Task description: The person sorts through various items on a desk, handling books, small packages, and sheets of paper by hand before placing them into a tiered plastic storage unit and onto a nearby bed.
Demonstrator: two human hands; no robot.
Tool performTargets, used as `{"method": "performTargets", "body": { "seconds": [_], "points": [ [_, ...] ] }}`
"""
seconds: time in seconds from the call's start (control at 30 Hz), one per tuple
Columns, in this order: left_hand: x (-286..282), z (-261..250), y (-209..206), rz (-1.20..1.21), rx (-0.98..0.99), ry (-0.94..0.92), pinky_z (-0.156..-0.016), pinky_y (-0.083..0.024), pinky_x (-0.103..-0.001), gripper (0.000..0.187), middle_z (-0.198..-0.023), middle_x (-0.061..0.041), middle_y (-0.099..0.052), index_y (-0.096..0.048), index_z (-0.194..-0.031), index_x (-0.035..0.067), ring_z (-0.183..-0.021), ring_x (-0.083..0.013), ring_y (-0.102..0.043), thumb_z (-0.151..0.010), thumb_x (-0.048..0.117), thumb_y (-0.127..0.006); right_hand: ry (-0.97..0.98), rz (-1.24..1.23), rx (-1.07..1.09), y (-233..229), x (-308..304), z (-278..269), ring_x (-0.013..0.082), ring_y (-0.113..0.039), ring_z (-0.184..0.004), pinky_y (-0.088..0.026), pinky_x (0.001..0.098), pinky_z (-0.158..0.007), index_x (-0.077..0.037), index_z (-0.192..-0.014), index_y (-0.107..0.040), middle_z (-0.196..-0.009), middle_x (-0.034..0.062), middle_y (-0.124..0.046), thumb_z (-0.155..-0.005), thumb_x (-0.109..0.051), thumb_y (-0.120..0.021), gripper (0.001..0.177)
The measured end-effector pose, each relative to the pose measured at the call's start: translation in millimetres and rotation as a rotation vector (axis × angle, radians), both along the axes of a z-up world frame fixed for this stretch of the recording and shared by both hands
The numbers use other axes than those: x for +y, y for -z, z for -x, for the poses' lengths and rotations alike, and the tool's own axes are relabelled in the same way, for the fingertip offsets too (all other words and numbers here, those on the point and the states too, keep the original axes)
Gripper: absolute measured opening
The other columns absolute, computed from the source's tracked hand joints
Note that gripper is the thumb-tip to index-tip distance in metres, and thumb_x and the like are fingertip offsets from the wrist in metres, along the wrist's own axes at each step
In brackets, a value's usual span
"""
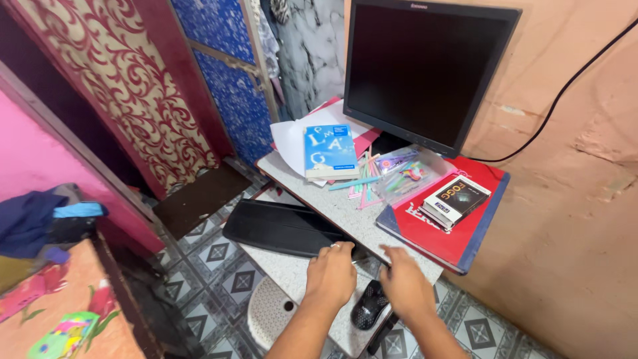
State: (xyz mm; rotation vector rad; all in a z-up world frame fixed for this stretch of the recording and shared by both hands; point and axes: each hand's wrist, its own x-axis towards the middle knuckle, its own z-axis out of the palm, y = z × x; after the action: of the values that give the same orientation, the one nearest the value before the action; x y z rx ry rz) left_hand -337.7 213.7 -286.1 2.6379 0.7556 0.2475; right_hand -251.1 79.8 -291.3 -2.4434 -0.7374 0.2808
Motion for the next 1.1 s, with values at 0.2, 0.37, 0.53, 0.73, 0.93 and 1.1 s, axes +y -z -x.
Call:
{"method": "performTargets", "body": {
  "seconds": [0.2,0.37,0.53,0.73,0.93,1.1],
  "points": [
    [11.9,-32.0,56.0,-0.018,0.171,0.012,-0.099,-0.048,-0.048,0.031,-0.13,-0.009,-0.062,-0.065,-0.12,0.006,-0.124,-0.0316,-0.056,-0.091,0.016,-0.065,-0.009,0.181,-0.051,46.4,18.3,-10.0,0.0234,-0.062,-0.117,-0.054,0.0421,-0.096,-0.025,-0.13,-0.062,-0.12,0.0013,-0.064,-0.089,-0.019,-0.06,0.041],
    [23.0,-56.8,128.4,-0.064,0.055,0.145,-0.098,-0.049,-0.045,0.036,-0.129,-0.011,-0.064,-0.067,-0.118,0.006,-0.121,-0.0332,-0.057,-0.082,0.004,-0.066,-0.031,0.231,-0.052,87.9,28.2,-13.6,0.0222,-0.063,-0.118,-0.054,0.0407,-0.097,-0.022,-0.131,-0.061,-0.124,-0.001,-0.066,-0.088,-0.019,-0.06,0.043],
    [25.6,-67.4,175.4,-0.077,0.068,0.24,-0.1,-0.048,-0.045,0.026,-0.127,-0.01,-0.066,-0.07,-0.112,0.007,-0.122,-0.0299,-0.058,-0.086,0.007,-0.065,-0.102,0.166,-0.103,140.8,31.7,-7.8,0.0252,-0.058,-0.122,-0.052,0.0412,-0.096,-0.017,-0.135,-0.061,-0.137,-0.0009,-0.061,-0.082,-0.018,-0.063,0.054],
    [27.7,-63.8,194.5,-0.15,-0.002,0.22,-0.096,-0.049,-0.043,0.029,-0.122,-0.013,-0.067,-0.069,-0.11,0.004,-0.121,-0.0303,-0.058,-0.081,0.005,-0.066,-0.045,0.131,-0.217,174.3,32.2,9.4,0.0264,-0.057,-0.128,-0.046,0.0429,-0.103,-0.011,-0.124,-0.065,-0.139,0.0038,-0.061,-0.089,-0.022,-0.059,0.037],
    [31.8,-67.4,197.3,-0.095,-0.091,0.187,-0.095,-0.052,-0.041,0.029,-0.115,-0.017,-0.067,-0.068,-0.105,0.002,-0.113,-0.0354,-0.061,-0.077,-0.006,-0.066,0.04,0.028,-0.22,168.7,32.3,13.6,0.0277,-0.056,-0.128,-0.044,0.0433,-0.105,-0.008,-0.125,-0.064,-0.137,0.0074,-0.062,-0.093,-0.022,-0.057,0.035],
    [32.6,-63.7,190.8,-0.133,-0.111,0.183,-0.096,-0.054,-0.039,0.03,-0.113,-0.018,-0.068,-0.068,-0.102,0.002,-0.113,-0.0356,-0.063,-0.076,-0.012,-0.064,-0.009,0.015,-0.134,153.7,25.4,14.9,0.0274,-0.051,-0.133,-0.041,0.0424,-0.107,-0.008,-0.132,-0.059,-0.141,0.0084,-0.057,-0.091,-0.019,-0.061,0.043]
  ]
}}
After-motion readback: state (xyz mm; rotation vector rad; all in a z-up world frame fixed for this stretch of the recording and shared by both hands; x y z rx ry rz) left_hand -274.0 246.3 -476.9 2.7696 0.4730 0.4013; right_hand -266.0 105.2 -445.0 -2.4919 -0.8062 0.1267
